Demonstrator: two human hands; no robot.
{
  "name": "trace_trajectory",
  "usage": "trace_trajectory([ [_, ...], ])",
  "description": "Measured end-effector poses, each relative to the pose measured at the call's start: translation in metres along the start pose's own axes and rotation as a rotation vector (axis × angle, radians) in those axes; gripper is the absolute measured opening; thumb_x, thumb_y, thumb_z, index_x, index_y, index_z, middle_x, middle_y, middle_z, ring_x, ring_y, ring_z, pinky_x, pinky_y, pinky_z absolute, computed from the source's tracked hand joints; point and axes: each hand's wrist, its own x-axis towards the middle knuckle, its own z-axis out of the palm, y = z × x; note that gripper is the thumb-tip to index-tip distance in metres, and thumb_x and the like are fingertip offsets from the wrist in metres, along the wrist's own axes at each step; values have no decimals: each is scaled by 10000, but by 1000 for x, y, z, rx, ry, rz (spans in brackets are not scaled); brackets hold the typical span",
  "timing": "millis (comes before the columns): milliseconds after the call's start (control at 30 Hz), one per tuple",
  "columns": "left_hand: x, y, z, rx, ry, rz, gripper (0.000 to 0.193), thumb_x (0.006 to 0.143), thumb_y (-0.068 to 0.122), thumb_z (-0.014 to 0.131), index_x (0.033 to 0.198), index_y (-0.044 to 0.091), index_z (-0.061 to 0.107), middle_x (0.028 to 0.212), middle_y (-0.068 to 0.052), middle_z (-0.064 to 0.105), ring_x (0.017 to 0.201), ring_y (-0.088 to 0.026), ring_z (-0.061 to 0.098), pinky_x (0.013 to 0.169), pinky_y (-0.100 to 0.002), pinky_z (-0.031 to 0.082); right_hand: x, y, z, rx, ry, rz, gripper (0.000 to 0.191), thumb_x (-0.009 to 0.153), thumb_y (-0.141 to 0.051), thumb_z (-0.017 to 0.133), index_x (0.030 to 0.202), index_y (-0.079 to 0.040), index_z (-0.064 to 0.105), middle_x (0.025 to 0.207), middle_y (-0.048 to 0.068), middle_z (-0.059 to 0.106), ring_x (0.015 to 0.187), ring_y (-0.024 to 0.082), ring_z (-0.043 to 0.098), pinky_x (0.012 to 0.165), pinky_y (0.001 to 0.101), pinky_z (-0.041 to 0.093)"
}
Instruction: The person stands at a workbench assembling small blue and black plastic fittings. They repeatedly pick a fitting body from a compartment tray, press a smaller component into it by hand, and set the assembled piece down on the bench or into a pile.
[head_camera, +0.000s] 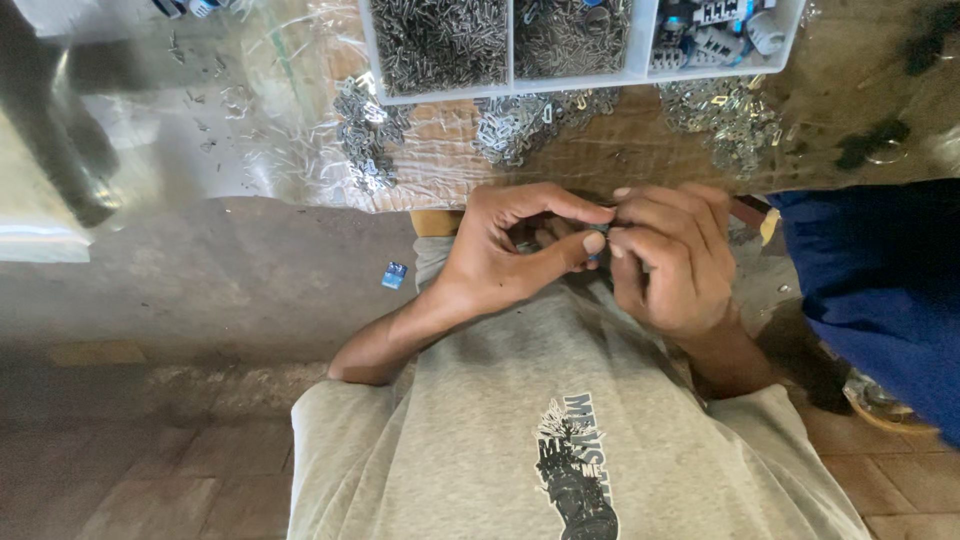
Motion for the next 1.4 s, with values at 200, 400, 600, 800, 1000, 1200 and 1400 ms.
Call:
trace_trajectory([
  [200,6,5,-21,256,-262,125,208,946,39,809,1145,24,752,1033,-84,793,897,-99,765,756,-198,611,-4,16,-16,220,-240,130,322,866,-196,858,965,-84,572,999,66,647,929,254,652,901,430,447],
  [400,2,0,-23,16,-163,63,179,990,16,738,1165,-5,704,1052,-118,768,883,-124,780,753,-229,662,-18,29,8,-302,-30,54,475,835,-365,809,1139,-1,771,783,44,507,735,241,505,834,486,370],
  [600,-6,-1,-13,-173,10,1,228,1016,-14,728,1233,-25,660,1151,-157,745,965,-156,761,853,-265,653,-31,43,23,-322,13,-164,78,970,-124,805,1027,-96,760,973,-6,670,873,194,610,893,467,370],
  [800,-10,-3,-7,-145,1,-3,231,1018,-25,724,1238,-22,653,1144,-149,751,978,-151,761,859,-264,654,-22,37,14,-91,140,-143,189,945,-32,775,992,-93,602,980,34,671,874,226,636,883,476,395],
  [1000,-14,-5,-3,-229,-16,-15,228,1038,-28,710,1260,-12,664,1127,-120,740,936,-129,752,811,-234,638,-5,14,14,301,146,-39,172,998,-55,686,1030,-51,517,1045,115,658,914,257,660,890,434,498],
  [1200,-16,-8,-10,-126,14,3,209,1004,1,754,1208,-7,709,1115,-101,755,875,-89,727,782,-220,611,2,4,8,260,-82,43,175,980,-55,754,1006,-52,581,1093,119,635,1014,281,689,894,413,530],
  [1400,-25,1,-39,191,-176,85,211,934,11,817,1136,8,755,1050,-95,784,809,-86,728,686,-189,578,18,15,6,274,-226,28,353,838,-353,829,917,-101,595,997,30,650,886,223,647,877,402,467],
])
